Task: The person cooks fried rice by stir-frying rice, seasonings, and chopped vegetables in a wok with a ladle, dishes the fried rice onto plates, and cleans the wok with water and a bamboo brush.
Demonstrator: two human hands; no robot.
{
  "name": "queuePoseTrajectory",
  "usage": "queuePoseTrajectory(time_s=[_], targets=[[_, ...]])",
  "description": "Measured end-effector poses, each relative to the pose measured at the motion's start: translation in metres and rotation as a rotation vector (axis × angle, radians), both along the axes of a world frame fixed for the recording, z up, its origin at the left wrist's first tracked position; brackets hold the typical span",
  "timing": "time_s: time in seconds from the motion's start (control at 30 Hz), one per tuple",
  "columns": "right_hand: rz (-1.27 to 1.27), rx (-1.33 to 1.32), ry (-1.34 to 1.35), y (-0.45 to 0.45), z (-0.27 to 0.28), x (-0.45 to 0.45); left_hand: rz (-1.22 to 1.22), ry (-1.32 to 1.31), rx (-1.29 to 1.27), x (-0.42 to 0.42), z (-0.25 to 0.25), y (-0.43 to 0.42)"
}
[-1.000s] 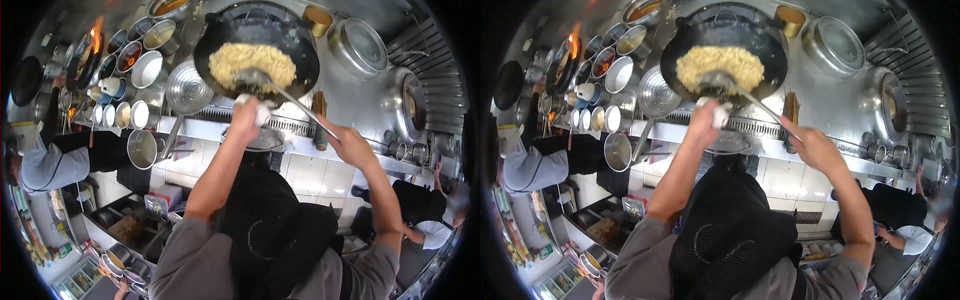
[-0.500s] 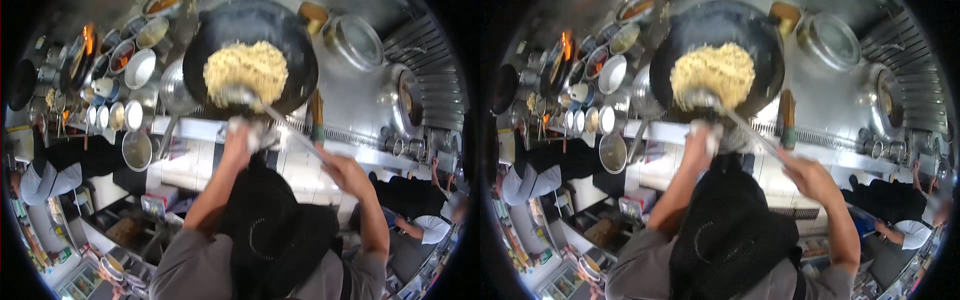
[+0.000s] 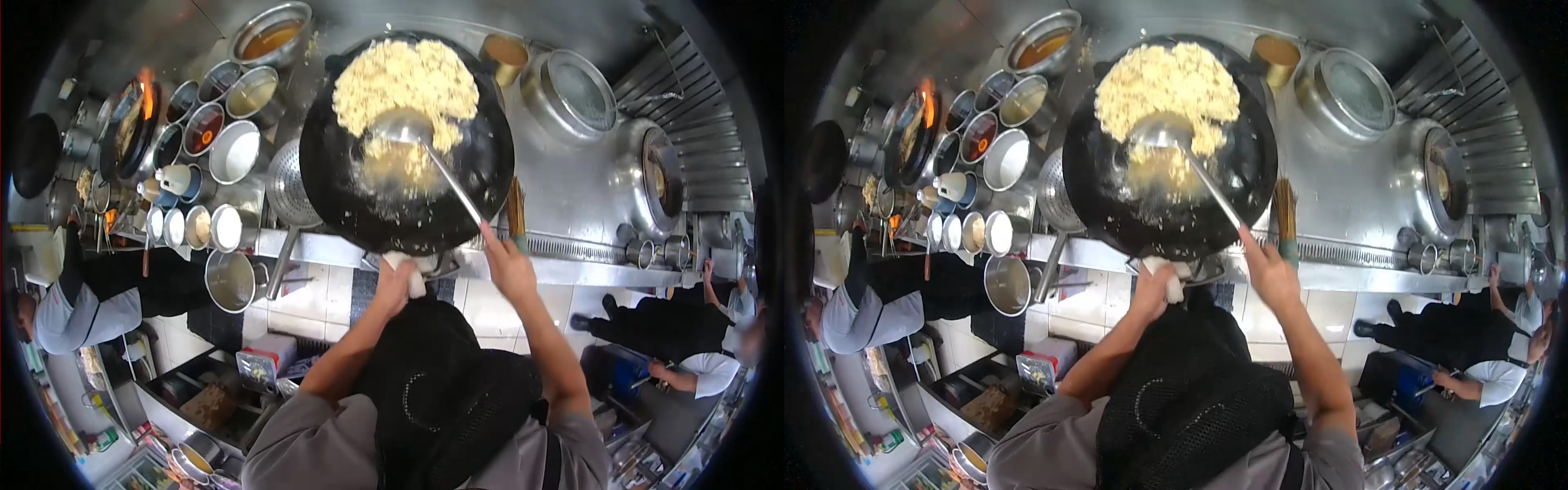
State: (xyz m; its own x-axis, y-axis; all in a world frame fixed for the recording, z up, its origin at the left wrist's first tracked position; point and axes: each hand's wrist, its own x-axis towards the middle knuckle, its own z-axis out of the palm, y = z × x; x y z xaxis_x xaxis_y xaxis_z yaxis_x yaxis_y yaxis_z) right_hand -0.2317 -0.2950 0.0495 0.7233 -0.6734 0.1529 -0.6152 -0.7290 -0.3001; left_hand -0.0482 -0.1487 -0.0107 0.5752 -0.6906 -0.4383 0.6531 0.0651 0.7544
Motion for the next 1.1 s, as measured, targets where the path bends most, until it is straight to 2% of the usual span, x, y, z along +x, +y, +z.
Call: queuePoseTrajectory(time_s=[0.07,0.1,0.13,0.17,0.2,0.27,0.33,0.4,0.43,0.47,0.53,0.57,0.6,0.63,0.67,0.7,0.73,0.8,0.83,0.87,0.9,0.93,1.0,1.1], targets=[[0.000,0.077,-0.114,0.020,0.028,-0.006,-0.100,-0.055,-0.022,0.018,-0.018,-0.019],[-0.001,0.085,-0.104,0.028,0.045,-0.009,-0.018,0.060,0.104,0.031,0.001,-0.048],[0.006,0.119,-0.144,0.032,0.063,-0.009,-0.013,0.058,0.044,0.053,-0.031,-0.078],[0.017,0.148,-0.188,0.031,0.077,-0.006,-0.028,0.070,-0.040,0.073,-0.033,-0.105],[0.023,0.141,-0.187,0.030,0.088,-0.003,0.045,0.176,0.132,0.075,0.002,-0.125],[0.014,0.162,-0.256,0.018,0.103,0.001,0.077,0.186,0.115,0.075,-0.008,-0.129],[0.011,0.185,-0.281,-0.004,0.081,-0.008,0.105,-0.029,0.063,0.079,-0.032,-0.112],[-0.089,0.231,-0.170,-0.051,0.023,-0.030,0.045,-0.200,0.209,0.097,-0.001,-0.047],[-0.120,0.277,-0.083,-0.069,0.000,-0.039,0.131,-0.272,0.244,0.100,-0.005,-0.021],[-0.061,0.280,-0.081,-0.078,-0.002,-0.037,0.231,-0.343,0.280,0.105,-0.012,-0.001],[-0.102,0.261,-0.010,-0.097,-0.009,-0.025,0.221,-0.461,0.351,0.122,-0.034,0.043],[-0.051,0.192,-0.045,-0.105,-0.017,-0.020,0.112,-0.400,0.279,0.129,-0.047,0.061],[0.025,0.134,-0.091,-0.115,-0.028,-0.012,-0.040,-0.371,0.461,0.132,-0.048,0.071],[0.019,0.231,-0.084,-0.124,-0.038,-0.007,-0.004,-0.389,0.369,0.127,-0.053,0.075],[0.139,0.117,-0.085,-0.122,-0.020,0.009,-0.121,-1.007,0.734,0.132,-0.075,0.085],[0.128,0.252,0.038,-0.121,-0.001,0.020,-0.078,-1.101,0.819,0.126,-0.082,0.089],[0.179,0.213,0.098,-0.134,-0.010,0.024,0.096,-0.992,0.882,0.121,-0.087,0.086],[0.254,0.279,0.132,-0.127,0.007,0.035,0.308,-1.013,0.711,0.116,-0.110,0.089],[0.339,0.198,0.165,-0.162,-0.028,0.025,0.315,-1.026,0.743,0.107,-0.090,0.093],[0.404,0.104,0.183,-0.194,-0.058,0.031,0.392,-0.890,0.786,0.095,-0.078,0.099],[0.434,0.074,0.195,-0.207,-0.064,0.038,0.455,-0.766,0.803,0.086,-0.063,0.106],[0.446,0.071,0.218,-0.204,-0.063,0.046,0.486,-0.750,0.840,0.074,-0.049,0.122],[0.459,0.057,0.243,-0.193,-0.058,0.059,0.717,-0.885,0.864,0.048,-0.057,0.173],[0.505,0.041,0.247,-0.167,-0.053,0.083,1.017,-0.858,1.000,-0.025,-0.046,0.303]])
